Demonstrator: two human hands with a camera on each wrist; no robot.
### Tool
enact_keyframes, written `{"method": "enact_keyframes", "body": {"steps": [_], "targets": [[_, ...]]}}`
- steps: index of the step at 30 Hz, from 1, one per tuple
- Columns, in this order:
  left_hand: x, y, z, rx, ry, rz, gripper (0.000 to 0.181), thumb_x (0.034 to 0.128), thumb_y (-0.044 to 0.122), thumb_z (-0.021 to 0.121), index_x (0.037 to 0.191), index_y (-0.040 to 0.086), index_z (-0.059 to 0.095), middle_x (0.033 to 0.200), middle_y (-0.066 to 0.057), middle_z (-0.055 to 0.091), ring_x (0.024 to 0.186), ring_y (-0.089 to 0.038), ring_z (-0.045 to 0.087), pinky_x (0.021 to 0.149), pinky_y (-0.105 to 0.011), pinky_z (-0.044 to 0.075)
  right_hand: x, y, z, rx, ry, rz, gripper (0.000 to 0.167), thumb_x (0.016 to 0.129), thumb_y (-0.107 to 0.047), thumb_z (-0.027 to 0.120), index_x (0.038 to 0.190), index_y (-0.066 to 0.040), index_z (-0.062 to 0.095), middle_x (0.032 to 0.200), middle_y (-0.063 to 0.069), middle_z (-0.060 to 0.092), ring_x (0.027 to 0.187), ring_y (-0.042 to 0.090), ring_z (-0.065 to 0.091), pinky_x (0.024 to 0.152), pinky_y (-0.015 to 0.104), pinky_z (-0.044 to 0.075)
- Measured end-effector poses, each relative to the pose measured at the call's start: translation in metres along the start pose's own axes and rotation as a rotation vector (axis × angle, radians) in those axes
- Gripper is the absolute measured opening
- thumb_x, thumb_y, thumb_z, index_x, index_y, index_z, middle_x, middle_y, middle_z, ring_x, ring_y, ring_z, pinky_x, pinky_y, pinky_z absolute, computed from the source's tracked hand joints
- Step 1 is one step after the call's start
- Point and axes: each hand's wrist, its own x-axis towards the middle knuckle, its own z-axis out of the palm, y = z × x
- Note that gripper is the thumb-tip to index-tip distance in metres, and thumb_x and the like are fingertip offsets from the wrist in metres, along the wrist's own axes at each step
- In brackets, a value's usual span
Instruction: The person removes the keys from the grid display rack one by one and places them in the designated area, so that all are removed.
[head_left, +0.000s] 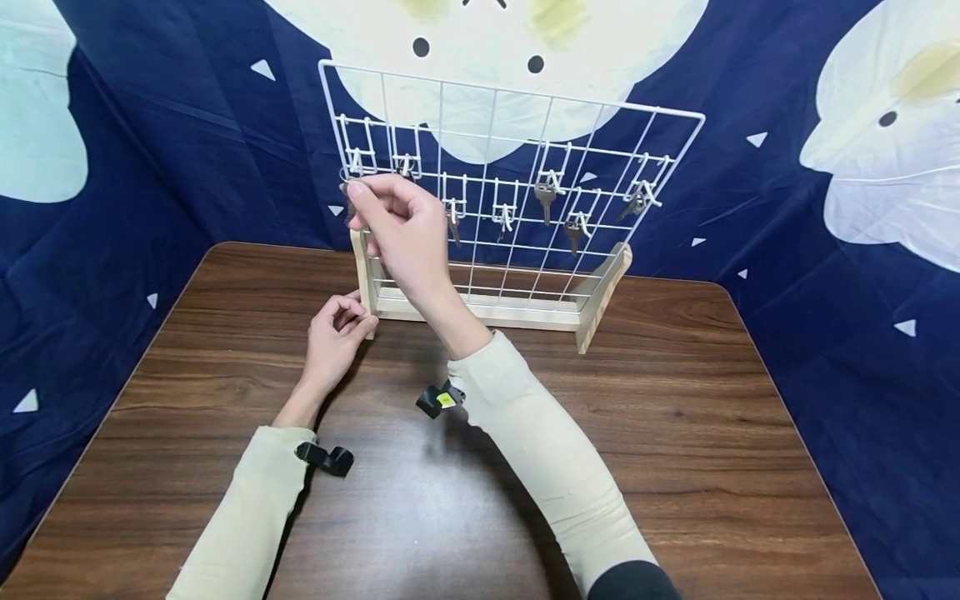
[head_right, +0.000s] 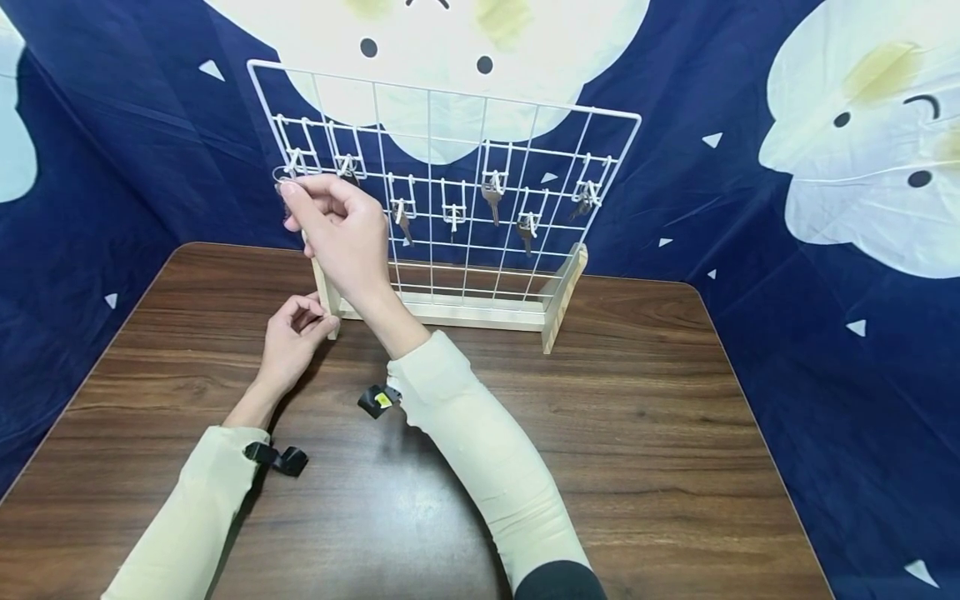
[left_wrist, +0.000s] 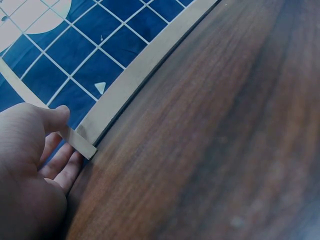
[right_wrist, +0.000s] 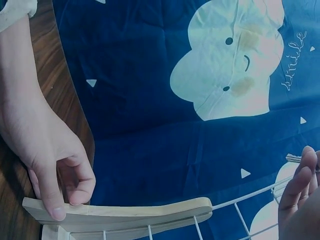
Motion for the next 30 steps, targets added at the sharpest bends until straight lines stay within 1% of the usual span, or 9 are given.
{"method": "enact_keyframes", "body": {"steps": [6,11,13,16,19,21,26,28,30], "targets": [[-0.001,0.001,0.0,-0.011,0.003,-0.006,0.023,0.099,-0.016,0.071,0.11,-0.018,0.051,0.154,-0.026,0.059,0.115,-0.004,0.065,0.099,-0.011,0.055,-0.005,-0.002,-0.001,-0.007,-0.006,-0.004,0.015,0.107,-0.001,0.07,0.111,0.012,0.075,0.069,0.003,0.068,0.048,0.012,0.049,0.045,0.02,0.04],[0.0,0.0,-0.001,-0.004,-0.005,0.0,0.026,0.0994,-0.016,0.072,0.111,-0.02,0.049,0.154,-0.024,0.059,0.115,-0.003,0.064,0.098,-0.011,0.055,-0.011,-0.002,-0.001,-0.017,-0.006,-0.003,0.014,0.106,-0.001,0.071,0.11,0.012,0.075,0.067,-0.001,0.063,0.049,0.007,0.045,0.045,0.021,0.032],[0.0,0.0,-0.001,-0.001,-0.011,0.002,0.026,0.0999,-0.015,0.072,0.111,-0.02,0.049,0.154,-0.024,0.059,0.115,-0.003,0.064,0.099,-0.011,0.054,-0.013,0.0,-0.001,-0.019,-0.006,0.006,0.014,0.105,-0.001,0.071,0.109,0.012,0.074,0.067,0.002,0.063,0.05,0.006,0.046,0.045,0.021,0.033],[0.001,-0.001,-0.001,0.005,-0.012,0.004,0.024,0.1002,-0.014,0.072,0.111,-0.019,0.05,0.154,-0.025,0.059,0.115,-0.003,0.064,0.098,-0.011,0.055,-0.018,0.003,-0.001,-0.022,-0.006,0.024,0.015,0.105,-0.002,0.071,0.108,0.012,0.075,0.071,0.014,0.063,0.05,0.007,0.046,0.046,0.02,0.035],[0.0,-0.002,0.0,0.003,-0.005,0.004,0.022,0.0998,-0.015,0.072,0.108,-0.017,0.051,0.153,-0.027,0.059,0.114,-0.003,0.065,0.098,-0.011,0.055,-0.022,0.006,-0.002,-0.045,-0.003,0.022,0.015,0.105,-0.002,0.072,0.108,0.012,0.075,0.076,0.022,0.064,0.053,0.006,0.048,0.049,0.02,0.037],[0.0,-0.002,0.0,0.002,0.0,0.005,0.021,0.0996,-0.015,0.072,0.107,-0.015,0.052,0.152,-0.028,0.059,0.113,-0.003,0.065,0.098,-0.011,0.055,-0.025,0.008,-0.002,-0.066,0.002,0.013,0.016,0.104,-0.003,0.073,0.108,0.012,0.077,0.077,0.019,0.067,0.056,0.004,0.049,0.052,0.019,0.039],[0.001,-0.003,-0.002,0.003,0.002,0.013,0.021,0.0995,-0.014,0.073,0.106,-0.014,0.053,0.151,-0.028,0.059,0.112,-0.002,0.066,0.097,-0.011,0.055,-0.032,0.013,-0.005,-0.09,0.016,0.009,0.015,0.103,-0.002,0.074,0.106,0.012,0.077,0.076,-0.001,0.067,0.063,0.001,0.051,0.059,0.017,0.041],[0.001,-0.003,-0.002,0.006,-0.001,0.016,0.022,0.0996,-0.014,0.073,0.107,-0.015,0.052,0.151,-0.027,0.06,0.112,-0.003,0.065,0.097,-0.011,0.055,-0.035,0.015,-0.007,-0.09,0.021,0.018,0.015,0.103,-0.002,0.074,0.104,0.013,0.077,0.075,-0.003,0.064,0.062,0.001,0.049,0.059,0.017,0.041],[0.001,-0.002,-0.001,0.003,-0.002,0.016,0.022,0.0996,-0.014,0.073,0.108,-0.016,0.052,0.152,-0.027,0.06,0.113,-0.003,0.065,0.097,-0.011,0.055,-0.039,0.017,-0.008,-0.085,0.023,0.037,0.015,0.103,-0.002,0.074,0.105,0.013,0.076,0.077,0.0,0.067,0.062,0.001,0.051,0.059,0.017,0.044]]}}
